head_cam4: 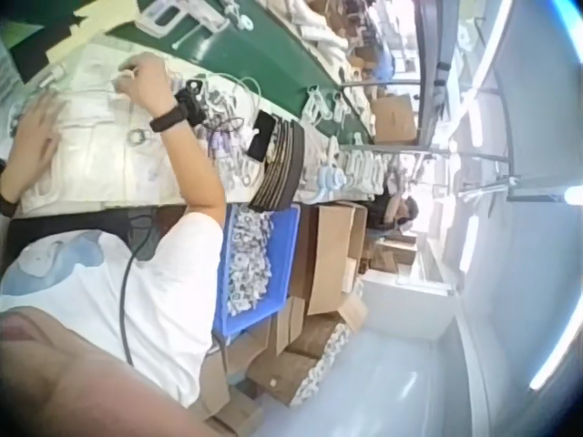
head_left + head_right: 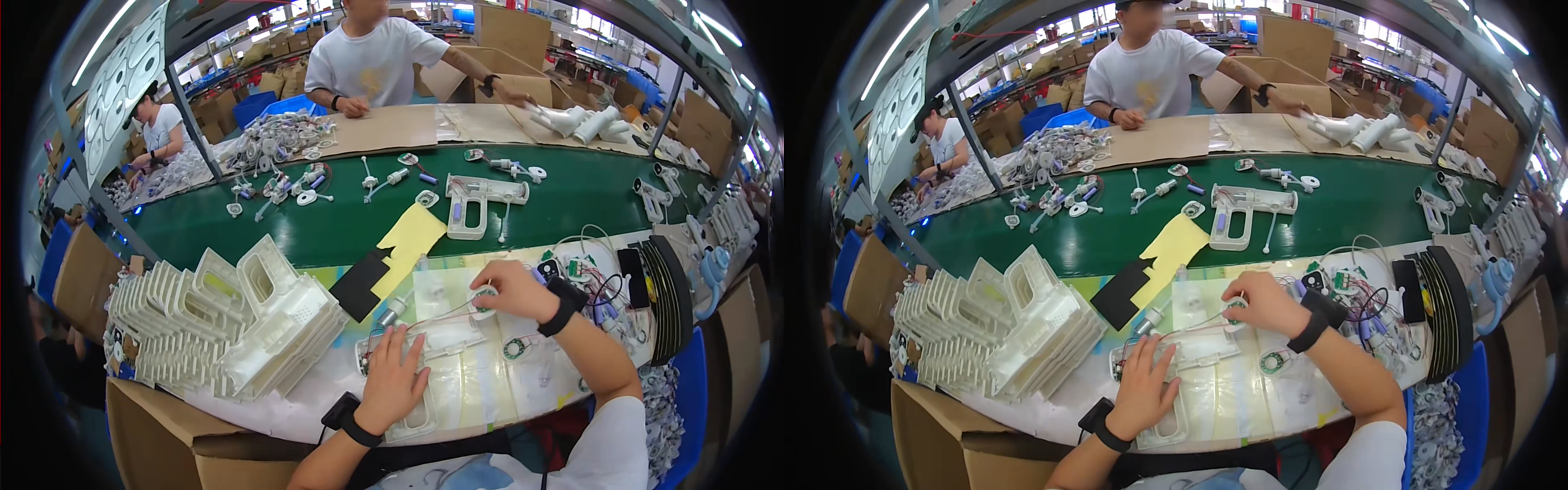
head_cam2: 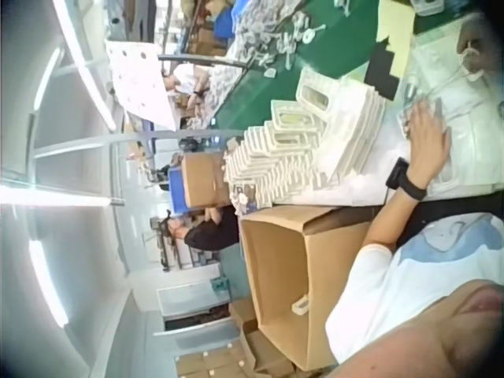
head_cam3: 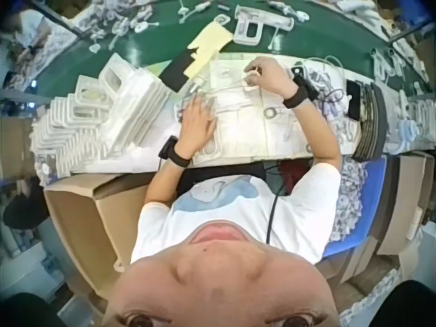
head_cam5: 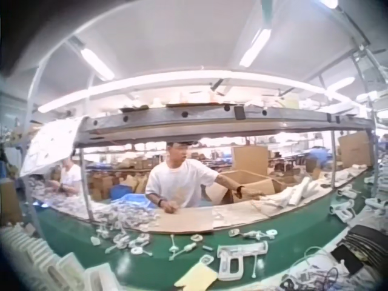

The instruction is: Assemble small electronic components by organizing plastic casings and inserting internal hardware on a factory production line.

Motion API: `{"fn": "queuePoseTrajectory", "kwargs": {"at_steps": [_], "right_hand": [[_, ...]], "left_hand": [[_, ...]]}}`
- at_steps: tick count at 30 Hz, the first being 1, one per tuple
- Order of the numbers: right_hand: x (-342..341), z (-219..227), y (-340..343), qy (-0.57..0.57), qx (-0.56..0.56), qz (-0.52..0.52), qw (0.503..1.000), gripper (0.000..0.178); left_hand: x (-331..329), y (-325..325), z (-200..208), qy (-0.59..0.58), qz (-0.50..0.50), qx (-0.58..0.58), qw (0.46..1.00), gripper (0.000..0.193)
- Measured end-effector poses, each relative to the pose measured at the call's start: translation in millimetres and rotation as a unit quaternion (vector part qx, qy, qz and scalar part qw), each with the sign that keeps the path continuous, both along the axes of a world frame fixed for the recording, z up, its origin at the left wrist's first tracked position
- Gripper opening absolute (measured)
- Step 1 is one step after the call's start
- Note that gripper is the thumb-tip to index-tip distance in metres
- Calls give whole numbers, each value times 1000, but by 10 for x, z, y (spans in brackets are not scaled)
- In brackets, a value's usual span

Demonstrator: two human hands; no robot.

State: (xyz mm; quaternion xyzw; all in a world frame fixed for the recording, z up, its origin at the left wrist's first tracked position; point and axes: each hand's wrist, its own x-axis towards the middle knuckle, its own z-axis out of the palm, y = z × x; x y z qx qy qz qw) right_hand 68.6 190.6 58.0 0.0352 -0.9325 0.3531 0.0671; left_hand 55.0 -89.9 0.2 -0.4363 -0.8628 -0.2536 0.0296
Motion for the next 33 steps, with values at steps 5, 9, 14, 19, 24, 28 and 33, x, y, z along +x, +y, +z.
{"fn": "queuePoseTrajectory", "kwargs": {"at_steps": [5, 9, 14, 19, 24, 28, 33], "right_hand": [[-83, -274, -270, 126, 199, -18, 972, 17], [-436, -490, -578, 127, 105, 172, 971, 19], [-677, -557, -602, -37, 136, 290, 946, 25], [-554, -373, -481, -61, 26, 225, 972, 44], [-826, -739, -895, 63, 45, 310, 948, 21], [-924, -906, -613, 153, 70, 317, 933, 23], [-971, -850, -544, 114, 243, 207, 941, 16]], "left_hand": [[-8, 12, -21, 19, -16, 13, 1000, 50], [6, 2, -18, 43, -17, 10, 999, 45], [28, -1, -31, 37, -15, 5, 999, 46], [47, 141, -44, 17, -43, 12, 999, 45], [11, -74, -208, 39, -22, 25, 999, 47], [116, 264, 110, 60, -69, 28, 995, 38], [92, 368, -16, 82, -84, 20, 993, 36]]}}
